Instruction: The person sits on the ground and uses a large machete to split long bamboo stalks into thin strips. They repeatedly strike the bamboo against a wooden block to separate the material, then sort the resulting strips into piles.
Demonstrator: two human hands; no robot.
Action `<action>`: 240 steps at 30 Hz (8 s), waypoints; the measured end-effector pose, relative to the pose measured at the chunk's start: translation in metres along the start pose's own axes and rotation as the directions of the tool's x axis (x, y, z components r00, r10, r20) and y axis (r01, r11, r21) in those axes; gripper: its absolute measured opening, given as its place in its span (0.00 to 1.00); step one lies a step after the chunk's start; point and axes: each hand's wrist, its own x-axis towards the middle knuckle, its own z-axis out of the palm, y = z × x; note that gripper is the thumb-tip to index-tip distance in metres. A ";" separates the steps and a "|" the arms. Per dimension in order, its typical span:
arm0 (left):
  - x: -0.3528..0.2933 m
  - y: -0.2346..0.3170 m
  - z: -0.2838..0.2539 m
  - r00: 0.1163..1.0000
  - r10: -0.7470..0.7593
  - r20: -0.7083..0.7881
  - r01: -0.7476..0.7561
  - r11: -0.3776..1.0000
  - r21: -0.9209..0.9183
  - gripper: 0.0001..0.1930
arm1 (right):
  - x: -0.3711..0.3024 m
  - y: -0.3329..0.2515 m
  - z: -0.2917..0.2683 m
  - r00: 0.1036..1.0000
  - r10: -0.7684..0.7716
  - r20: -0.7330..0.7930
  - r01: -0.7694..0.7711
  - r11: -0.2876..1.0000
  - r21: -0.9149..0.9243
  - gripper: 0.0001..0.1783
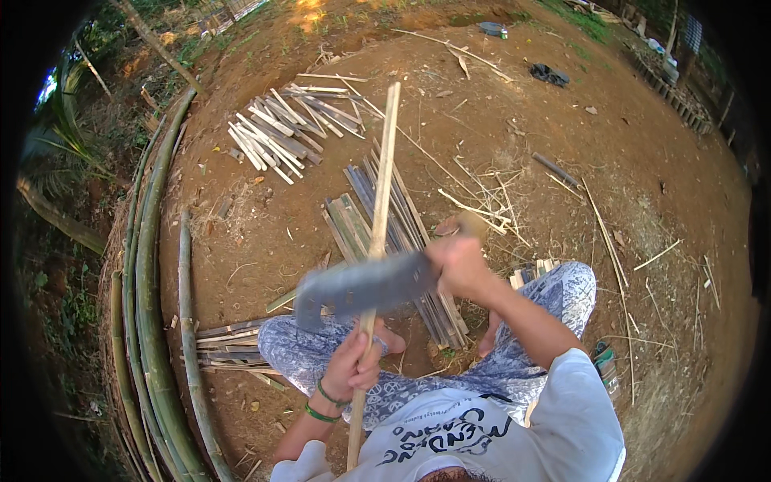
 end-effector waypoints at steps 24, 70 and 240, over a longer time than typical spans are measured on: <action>-0.072 -0.048 -0.036 0.965 -0.222 0.140 0.233 0.970 -0.071 0.19 | 0.022 0.125 -0.048 0.769 0.620 -0.156 -0.632 0.774 -0.040 0.10; -0.053 -0.024 -0.015 0.947 -0.057 -0.315 0.198 0.877 0.438 0.26 | 0.003 0.055 -0.026 0.878 0.448 0.167 -0.410 0.886 -0.217 0.12; 0.072 0.039 -0.482 0.076 -0.029 -0.997 0.455 0.890 0.009 0.28 | -0.065 0.019 0.388 0.684 0.602 0.412 -0.672 0.740 0.035 0.20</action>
